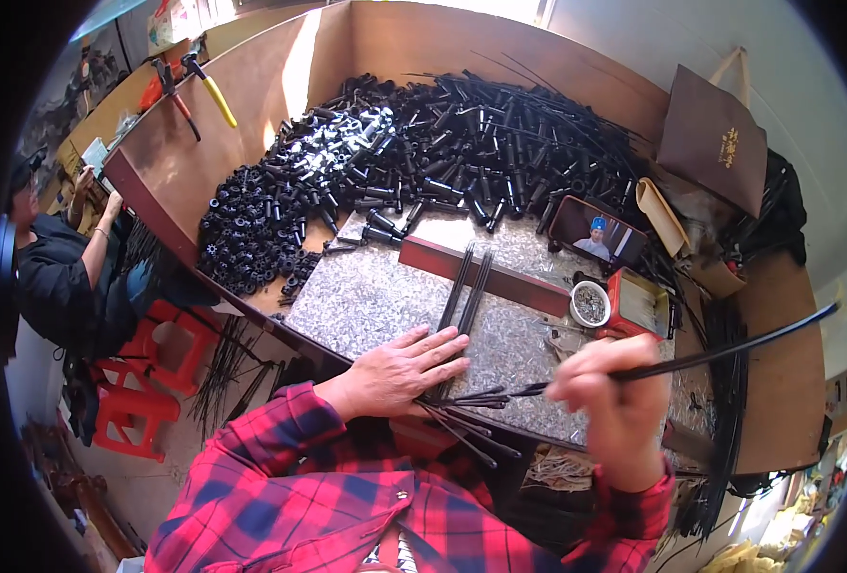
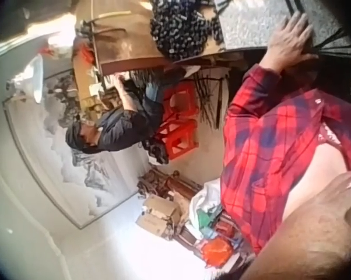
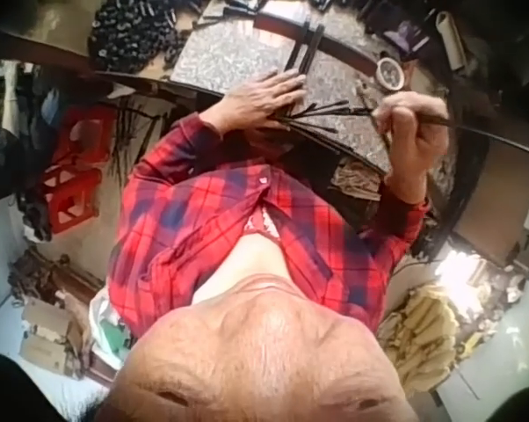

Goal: Assembling plastic components onto bundles of cables at a manufacturing workbench.

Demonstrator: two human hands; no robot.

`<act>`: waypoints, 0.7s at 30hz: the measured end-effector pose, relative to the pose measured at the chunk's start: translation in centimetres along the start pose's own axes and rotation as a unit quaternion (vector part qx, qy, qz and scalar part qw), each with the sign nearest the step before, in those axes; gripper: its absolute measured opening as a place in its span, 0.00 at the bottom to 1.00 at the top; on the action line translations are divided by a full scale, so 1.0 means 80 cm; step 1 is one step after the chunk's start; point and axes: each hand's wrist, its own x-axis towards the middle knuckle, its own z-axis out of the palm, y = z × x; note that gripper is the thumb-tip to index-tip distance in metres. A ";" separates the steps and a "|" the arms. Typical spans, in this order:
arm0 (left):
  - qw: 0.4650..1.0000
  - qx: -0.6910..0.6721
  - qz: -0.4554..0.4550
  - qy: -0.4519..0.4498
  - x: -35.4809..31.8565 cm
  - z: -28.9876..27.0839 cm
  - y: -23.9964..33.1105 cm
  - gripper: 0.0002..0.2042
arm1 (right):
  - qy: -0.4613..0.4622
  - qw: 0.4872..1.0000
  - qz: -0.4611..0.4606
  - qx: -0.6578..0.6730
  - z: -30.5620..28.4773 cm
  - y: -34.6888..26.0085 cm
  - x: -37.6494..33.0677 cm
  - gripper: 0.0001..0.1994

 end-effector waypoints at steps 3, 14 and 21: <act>1.000 -0.009 0.004 0.001 0.000 -0.002 -0.003 0.38 | 0.141 0.990 -0.008 0.021 -0.066 -0.023 0.025 0.11; 0.998 -0.057 0.018 0.016 -0.002 0.000 -0.007 0.35 | 0.289 0.949 -0.018 0.125 -0.177 0.031 0.060 0.16; 0.998 0.043 0.048 -0.012 0.001 -0.003 -0.011 0.35 | 0.141 0.933 -0.009 0.331 -0.080 0.136 0.184 0.13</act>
